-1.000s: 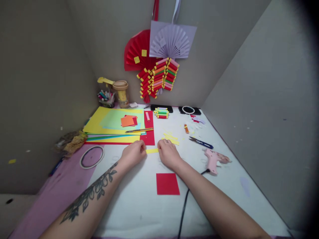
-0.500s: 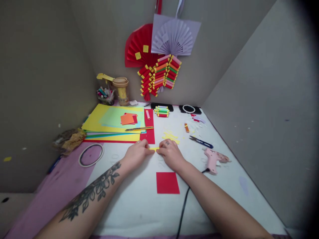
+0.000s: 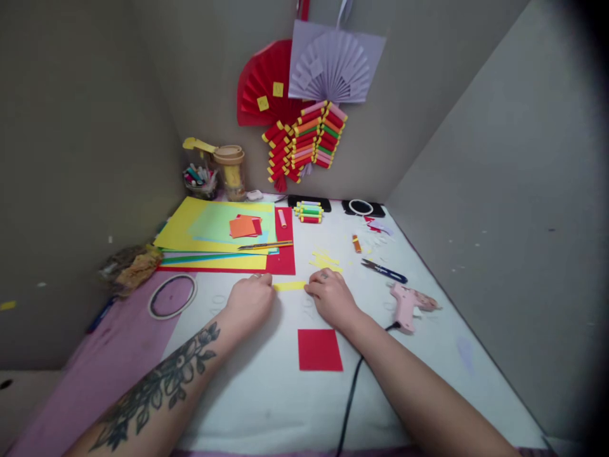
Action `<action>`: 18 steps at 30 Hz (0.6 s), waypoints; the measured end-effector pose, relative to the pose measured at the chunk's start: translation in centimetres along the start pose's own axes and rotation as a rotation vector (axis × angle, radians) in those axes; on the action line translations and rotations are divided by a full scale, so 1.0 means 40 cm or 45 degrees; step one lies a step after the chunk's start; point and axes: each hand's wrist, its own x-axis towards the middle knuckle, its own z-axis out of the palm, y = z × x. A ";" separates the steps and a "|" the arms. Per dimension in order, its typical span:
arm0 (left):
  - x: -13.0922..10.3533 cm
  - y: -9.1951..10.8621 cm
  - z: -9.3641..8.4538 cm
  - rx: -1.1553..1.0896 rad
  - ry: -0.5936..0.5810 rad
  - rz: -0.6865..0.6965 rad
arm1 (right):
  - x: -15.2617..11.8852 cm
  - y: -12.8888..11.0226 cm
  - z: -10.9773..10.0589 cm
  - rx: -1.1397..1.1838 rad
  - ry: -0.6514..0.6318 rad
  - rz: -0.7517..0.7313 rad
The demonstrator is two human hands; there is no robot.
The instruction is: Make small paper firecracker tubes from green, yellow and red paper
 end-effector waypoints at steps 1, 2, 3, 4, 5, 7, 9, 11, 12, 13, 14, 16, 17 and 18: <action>0.001 -0.009 0.005 -0.048 0.045 -0.023 | -0.001 0.004 0.003 0.055 0.044 0.006; 0.003 -0.018 0.010 -0.103 0.106 -0.061 | -0.001 0.009 0.006 0.112 0.093 0.013; 0.005 -0.025 0.015 -0.164 0.176 -0.104 | -0.001 0.012 0.008 0.163 0.145 0.021; 0.008 -0.031 0.020 -0.227 0.244 -0.145 | -0.001 0.015 0.009 0.202 0.193 0.028; 0.011 -0.035 0.026 -0.286 0.302 -0.177 | 0.000 0.015 0.010 0.229 0.226 0.027; 0.016 -0.036 0.036 -0.380 0.363 -0.190 | 0.002 0.011 0.010 0.253 0.243 0.014; 0.020 -0.031 0.046 -0.429 0.365 -0.148 | 0.007 0.002 0.010 0.257 0.214 0.009; 0.023 -0.023 0.055 -0.445 0.348 -0.104 | 0.012 -0.007 0.010 0.242 0.175 0.025; 0.025 -0.019 0.059 -0.448 0.338 -0.089 | 0.015 -0.010 0.011 0.229 0.158 0.042; 0.026 -0.017 0.063 -0.450 0.329 -0.082 | 0.018 -0.012 0.011 0.214 0.139 0.061; 0.028 -0.015 0.066 -0.449 0.323 -0.082 | 0.021 -0.013 0.011 0.200 0.119 0.081; 0.031 -0.014 0.071 -0.442 0.318 -0.094 | 0.027 -0.013 0.011 0.179 0.078 0.120; 0.033 -0.014 0.072 -0.439 0.317 -0.101 | 0.029 -0.012 0.011 0.169 0.061 0.137; 0.035 -0.015 0.074 -0.438 0.316 -0.106 | 0.031 -0.011 0.011 0.160 0.047 0.151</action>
